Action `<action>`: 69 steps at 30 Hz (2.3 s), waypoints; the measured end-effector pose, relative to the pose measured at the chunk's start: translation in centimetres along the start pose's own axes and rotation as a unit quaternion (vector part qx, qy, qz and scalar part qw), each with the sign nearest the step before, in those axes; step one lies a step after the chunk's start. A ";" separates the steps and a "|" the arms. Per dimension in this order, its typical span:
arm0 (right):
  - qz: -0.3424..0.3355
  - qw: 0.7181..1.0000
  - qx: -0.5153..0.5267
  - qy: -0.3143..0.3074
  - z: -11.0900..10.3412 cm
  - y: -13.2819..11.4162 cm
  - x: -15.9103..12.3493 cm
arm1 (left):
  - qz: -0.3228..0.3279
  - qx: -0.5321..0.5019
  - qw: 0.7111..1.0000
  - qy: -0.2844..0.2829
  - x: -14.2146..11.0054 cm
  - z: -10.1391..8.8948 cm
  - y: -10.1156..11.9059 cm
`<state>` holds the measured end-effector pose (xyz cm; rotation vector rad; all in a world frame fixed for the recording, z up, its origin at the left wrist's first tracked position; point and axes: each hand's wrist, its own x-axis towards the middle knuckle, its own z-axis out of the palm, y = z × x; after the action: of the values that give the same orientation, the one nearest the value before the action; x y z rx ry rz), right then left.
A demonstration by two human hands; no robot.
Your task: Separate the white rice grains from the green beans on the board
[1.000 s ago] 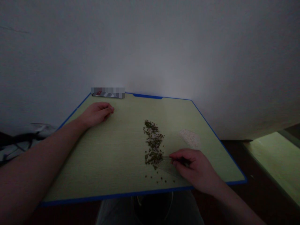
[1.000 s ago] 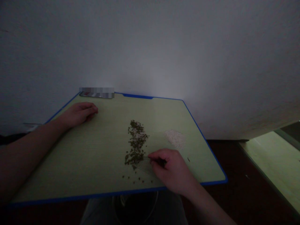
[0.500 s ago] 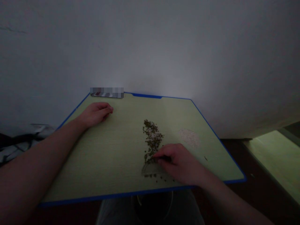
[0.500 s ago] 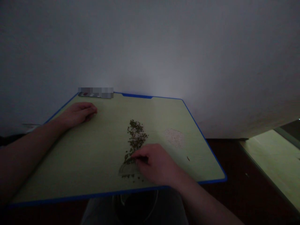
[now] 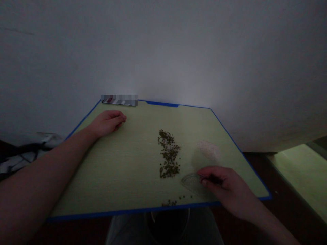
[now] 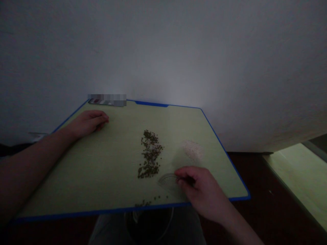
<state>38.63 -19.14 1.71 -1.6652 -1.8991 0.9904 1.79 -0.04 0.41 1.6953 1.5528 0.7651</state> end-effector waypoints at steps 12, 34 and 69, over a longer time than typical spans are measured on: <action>-0.070 0.996 -0.030 -0.051 3.1 -3.6 1.4 | -0.003 0.001 1.000 0.000 0.1 -0.1 -0.3; -0.180 0.969 -0.071 -0.153 2.3 -3.9 3.2 | -0.003 0.013 1.000 0.021 0.3 0.0 -0.4; -0.080 0.931 0.217 0.281 2.0 3.7 -0.9 | 0.011 -0.023 0.999 0.024 0.0 0.0 0.3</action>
<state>39.84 -20.37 -2.20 -1.3218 -1.2978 0.6983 1.98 -0.02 0.62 1.6745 1.5401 0.8508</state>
